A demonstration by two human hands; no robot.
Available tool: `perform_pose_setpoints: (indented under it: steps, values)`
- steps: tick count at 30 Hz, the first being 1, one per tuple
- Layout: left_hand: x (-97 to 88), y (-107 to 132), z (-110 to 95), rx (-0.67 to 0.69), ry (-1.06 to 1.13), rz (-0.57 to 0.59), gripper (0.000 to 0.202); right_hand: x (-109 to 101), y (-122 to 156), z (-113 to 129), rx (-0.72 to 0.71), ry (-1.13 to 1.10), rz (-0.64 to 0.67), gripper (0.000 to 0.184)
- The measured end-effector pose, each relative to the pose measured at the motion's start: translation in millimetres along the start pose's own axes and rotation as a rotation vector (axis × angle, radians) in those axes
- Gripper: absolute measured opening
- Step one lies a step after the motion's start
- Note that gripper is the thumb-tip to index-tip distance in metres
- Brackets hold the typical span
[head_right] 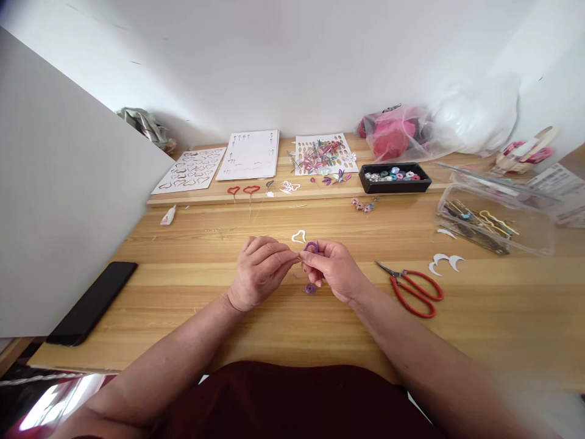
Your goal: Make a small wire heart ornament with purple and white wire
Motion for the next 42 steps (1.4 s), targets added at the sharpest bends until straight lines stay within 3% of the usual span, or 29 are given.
perform_pose_setpoints:
  steps: [6,12,15,19,22,24,26,28,31,33,37,39,42]
  values:
    - [3.5,-1,9,-0.103,0.084,0.12,0.017,7,2,-8,0.1,-0.107,0.065,0.039]
    - [-0.3,-3,7,-0.173,0.16,0.044,0.012,5,2,-2,-0.013,0.003,-0.002,0.04]
    - [4.3,0,25,-0.43,0.369,0.003,0.014,0,4,8,-0.148,0.195,-0.063,0.033]
    - [43.6,24,50,-0.982,0.98,0.142,0.024,0,17,35,-0.455,0.627,-0.141,0.015]
    - [67.0,40,42,-1.276,1.383,0.292,0.031,7,27,47,-0.621,0.841,-0.142,0.013]
    - [72.2,44,34,-1.352,1.533,0.343,0.034,6,30,51,-0.662,0.864,-0.164,0.011]
    - [72.2,43,35,-1.338,1.558,0.314,0.035,1,26,50,-0.628,0.776,-0.181,0.009]
    - [65.1,37,44,-1.217,1.423,0.209,0.035,-6,17,42,-0.51,0.595,-0.163,0.013]
    - [33.8,19,56,-0.873,0.982,-0.011,0.03,-12,4,24,-0.305,0.328,-0.124,0.026]
    - [12.1,8,46,-0.618,0.68,-0.084,0.022,-12,0,16,-0.223,0.218,-0.116,0.032]
    - [0.1,-2,14,-0.257,0.367,-0.023,0.026,-11,-1,8,-0.138,0.095,-0.108,0.036]
    - [-0.7,-3,8,-0.202,0.289,-0.003,0.022,-9,0,7,-0.124,0.089,-0.101,0.037]
    - [-1.3,-4,10,-0.226,0.215,0.0,0.008,-5,1,8,-0.136,0.133,-0.09,0.036]
Point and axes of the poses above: each hand's wrist, its own y-axis away from the middle knuckle, its own x-axis out of the palm, z = x × y, the point moved 9 cm from there along -y, towards the middle knuckle, and after that the axes turned 8 degrees about y, right-handed, at the moved point
